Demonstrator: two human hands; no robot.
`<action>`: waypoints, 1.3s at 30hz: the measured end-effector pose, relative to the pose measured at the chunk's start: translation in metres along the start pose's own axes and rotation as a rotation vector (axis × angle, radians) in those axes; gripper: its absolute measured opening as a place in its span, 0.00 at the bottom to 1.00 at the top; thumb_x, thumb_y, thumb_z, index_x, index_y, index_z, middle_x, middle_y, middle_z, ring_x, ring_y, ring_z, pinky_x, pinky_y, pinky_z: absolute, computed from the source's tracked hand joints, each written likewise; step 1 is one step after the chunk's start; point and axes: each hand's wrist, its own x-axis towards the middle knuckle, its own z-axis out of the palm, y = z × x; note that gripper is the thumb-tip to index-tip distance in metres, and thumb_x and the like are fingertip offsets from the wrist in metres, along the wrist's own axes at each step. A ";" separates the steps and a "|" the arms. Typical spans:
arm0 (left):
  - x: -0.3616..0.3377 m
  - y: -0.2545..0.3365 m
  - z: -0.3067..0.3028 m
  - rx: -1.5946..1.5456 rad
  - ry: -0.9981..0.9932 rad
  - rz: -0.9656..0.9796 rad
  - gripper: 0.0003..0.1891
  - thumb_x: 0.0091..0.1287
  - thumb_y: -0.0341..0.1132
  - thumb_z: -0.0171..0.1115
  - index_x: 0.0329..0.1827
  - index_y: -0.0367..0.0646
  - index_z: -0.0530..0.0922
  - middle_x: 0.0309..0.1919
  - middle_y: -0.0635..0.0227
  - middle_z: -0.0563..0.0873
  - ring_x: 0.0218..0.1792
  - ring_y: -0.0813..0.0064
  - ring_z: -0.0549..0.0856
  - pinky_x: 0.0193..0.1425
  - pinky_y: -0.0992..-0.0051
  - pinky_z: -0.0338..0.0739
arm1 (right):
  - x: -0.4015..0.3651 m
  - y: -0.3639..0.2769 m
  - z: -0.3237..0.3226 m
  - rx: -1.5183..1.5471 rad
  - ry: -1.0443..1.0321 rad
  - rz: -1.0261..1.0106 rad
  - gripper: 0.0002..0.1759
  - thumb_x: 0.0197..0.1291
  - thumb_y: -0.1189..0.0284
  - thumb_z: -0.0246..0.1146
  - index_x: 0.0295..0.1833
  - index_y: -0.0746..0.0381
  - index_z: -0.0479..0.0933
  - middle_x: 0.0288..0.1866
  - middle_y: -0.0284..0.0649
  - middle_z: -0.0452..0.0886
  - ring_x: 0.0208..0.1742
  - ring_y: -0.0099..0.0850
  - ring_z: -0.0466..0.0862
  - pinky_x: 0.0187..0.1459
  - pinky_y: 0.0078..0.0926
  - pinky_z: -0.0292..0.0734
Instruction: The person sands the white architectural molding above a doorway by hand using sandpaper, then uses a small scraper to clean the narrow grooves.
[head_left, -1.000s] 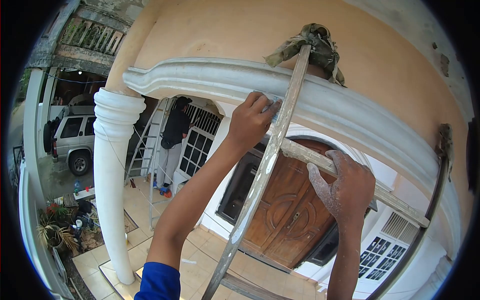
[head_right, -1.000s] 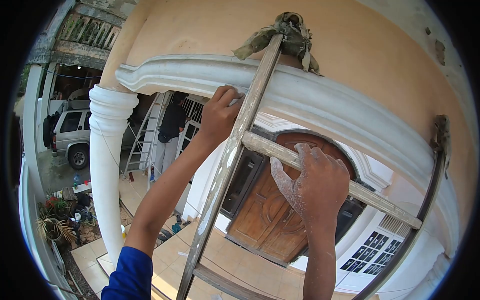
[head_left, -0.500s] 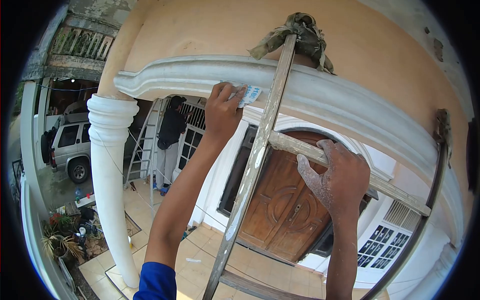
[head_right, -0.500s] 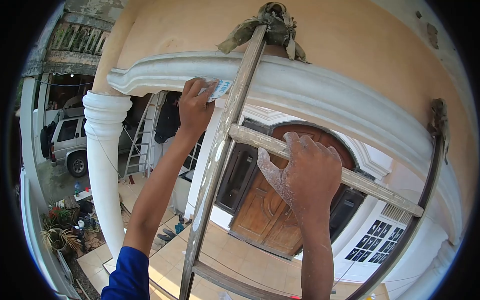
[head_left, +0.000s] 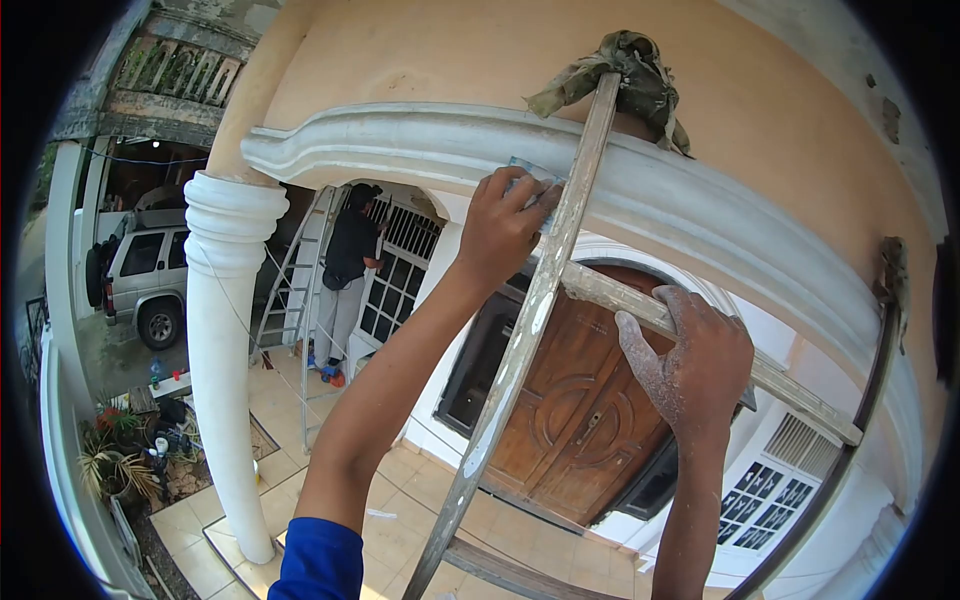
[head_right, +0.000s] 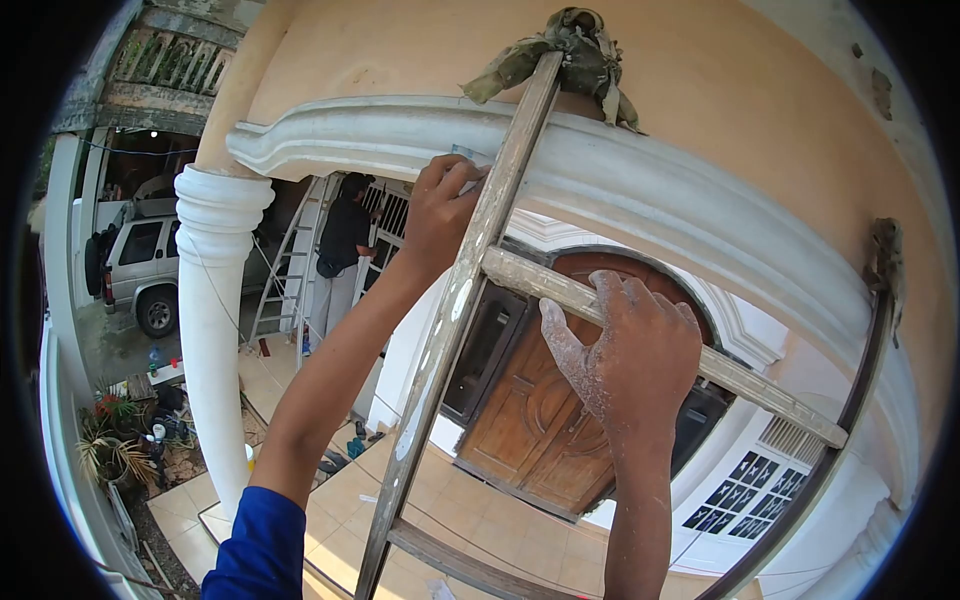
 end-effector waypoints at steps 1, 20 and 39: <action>-0.001 -0.007 -0.006 0.046 0.016 -0.036 0.22 0.44 0.24 0.67 0.47 0.44 0.86 0.40 0.65 0.82 0.48 0.58 0.77 0.51 0.61 0.74 | -0.002 0.001 -0.001 0.002 -0.010 0.009 0.23 0.50 0.53 0.70 0.42 0.60 0.84 0.35 0.40 0.87 0.31 0.36 0.84 0.40 0.34 0.76; -0.044 -0.014 0.018 0.038 0.082 -0.112 0.32 0.45 0.19 0.65 0.59 0.45 0.80 0.60 0.55 0.71 0.63 0.50 0.66 0.66 0.57 0.63 | -0.002 -0.001 0.002 -0.038 -0.007 0.032 0.22 0.49 0.53 0.72 0.41 0.60 0.84 0.32 0.40 0.86 0.29 0.34 0.83 0.39 0.33 0.74; -0.050 0.031 0.057 -0.151 0.103 0.064 0.20 0.45 0.35 0.69 0.45 0.50 0.85 0.51 0.70 0.81 0.57 0.62 0.75 0.61 0.57 0.67 | -0.001 -0.008 0.002 -0.089 0.001 0.023 0.21 0.47 0.55 0.72 0.40 0.59 0.84 0.29 0.39 0.85 0.27 0.35 0.82 0.35 0.34 0.75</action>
